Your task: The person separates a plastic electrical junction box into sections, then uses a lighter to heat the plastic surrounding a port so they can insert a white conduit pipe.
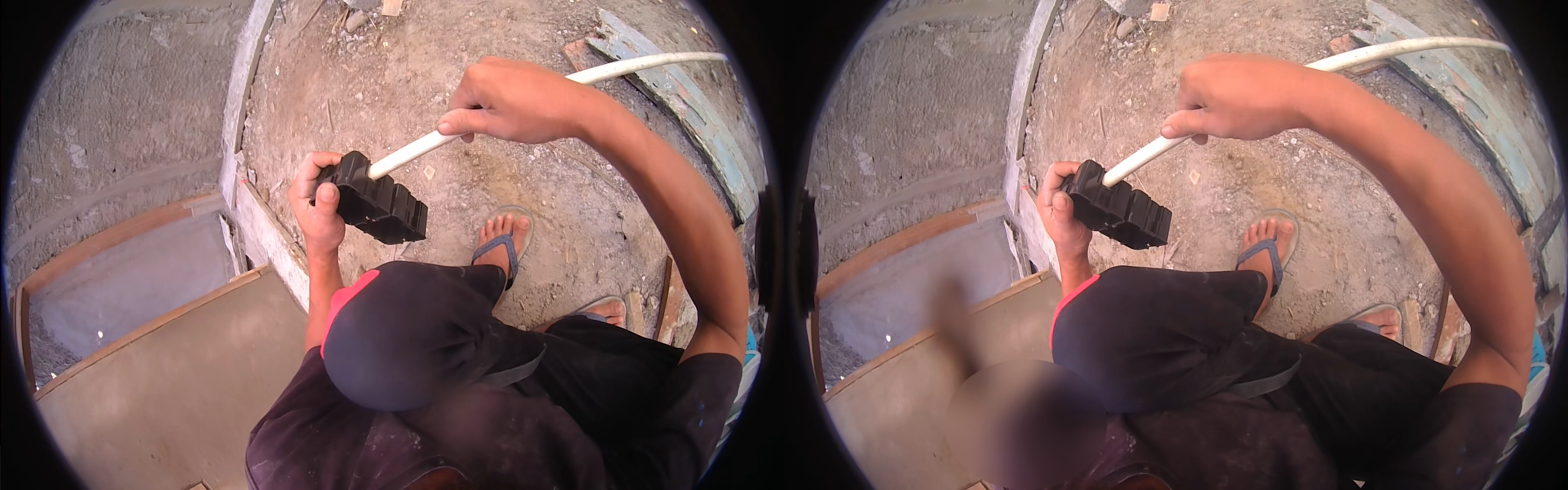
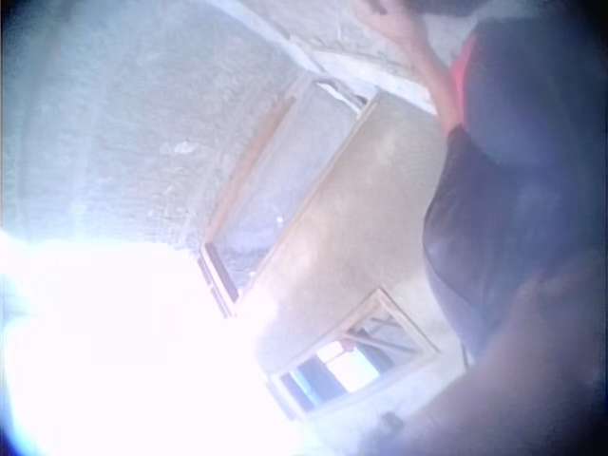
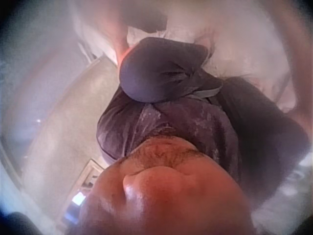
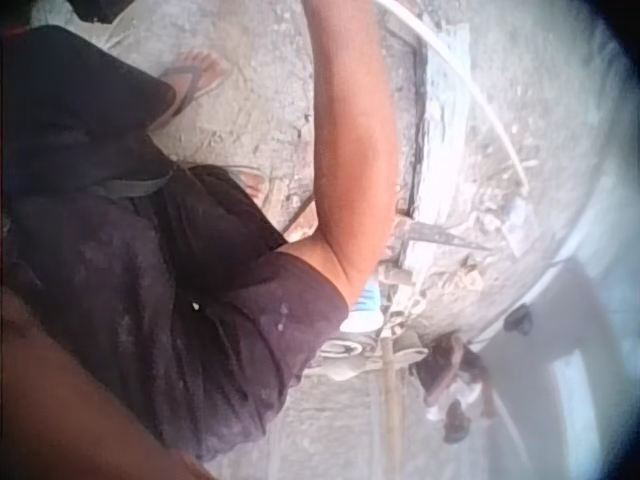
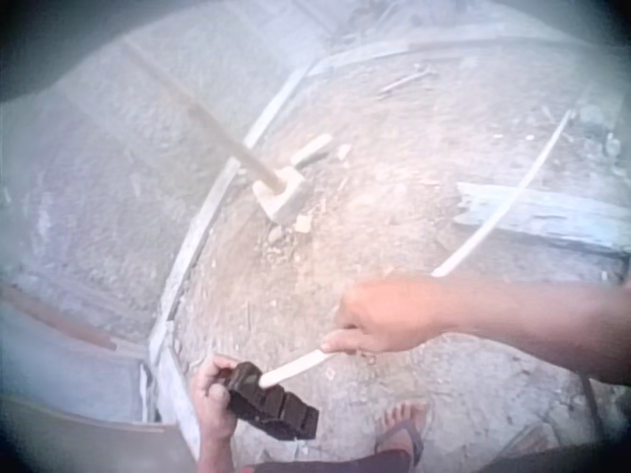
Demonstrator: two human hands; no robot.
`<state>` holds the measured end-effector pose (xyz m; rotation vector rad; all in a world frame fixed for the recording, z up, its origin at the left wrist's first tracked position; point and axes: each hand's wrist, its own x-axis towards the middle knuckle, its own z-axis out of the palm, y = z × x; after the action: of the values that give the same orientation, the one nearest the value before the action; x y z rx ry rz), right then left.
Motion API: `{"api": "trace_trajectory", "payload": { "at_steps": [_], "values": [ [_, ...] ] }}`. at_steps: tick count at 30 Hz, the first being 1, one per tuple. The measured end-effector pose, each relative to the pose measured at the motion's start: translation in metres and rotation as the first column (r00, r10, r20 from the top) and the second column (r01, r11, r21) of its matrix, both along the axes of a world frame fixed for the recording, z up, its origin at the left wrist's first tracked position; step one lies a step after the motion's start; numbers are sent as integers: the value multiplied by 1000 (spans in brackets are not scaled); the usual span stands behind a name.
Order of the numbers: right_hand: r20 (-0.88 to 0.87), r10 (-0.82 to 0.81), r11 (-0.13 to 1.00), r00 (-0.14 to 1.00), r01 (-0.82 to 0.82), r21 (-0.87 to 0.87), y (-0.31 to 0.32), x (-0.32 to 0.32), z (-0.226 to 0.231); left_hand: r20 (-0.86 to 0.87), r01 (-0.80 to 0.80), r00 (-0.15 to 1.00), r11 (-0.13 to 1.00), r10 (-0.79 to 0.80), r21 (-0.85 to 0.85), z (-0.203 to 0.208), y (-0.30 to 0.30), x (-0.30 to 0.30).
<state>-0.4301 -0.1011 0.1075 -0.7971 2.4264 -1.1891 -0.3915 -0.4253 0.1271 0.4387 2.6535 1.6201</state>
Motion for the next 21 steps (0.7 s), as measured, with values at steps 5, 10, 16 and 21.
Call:
{"api": "trace_trajectory", "payload": {
  "at_steps": [5,10,16,21],
  "values": [
    [-493,-85,989,866,132,60,-2,8,-4,359,-194,911,979,205,-69,0,7,-5],
    [-692,-105,994,715,96,-52,-5,3,-7,455,-345,851,932,261,110,-2,21,4],
    [-122,9,996,993,3,95,-2,5,-1,174,-69,983,998,67,9,2,9,6],
    [-142,11,993,990,6,120,-7,6,-8,103,-133,985,990,136,-41,-2,16,12]
  ]
}}
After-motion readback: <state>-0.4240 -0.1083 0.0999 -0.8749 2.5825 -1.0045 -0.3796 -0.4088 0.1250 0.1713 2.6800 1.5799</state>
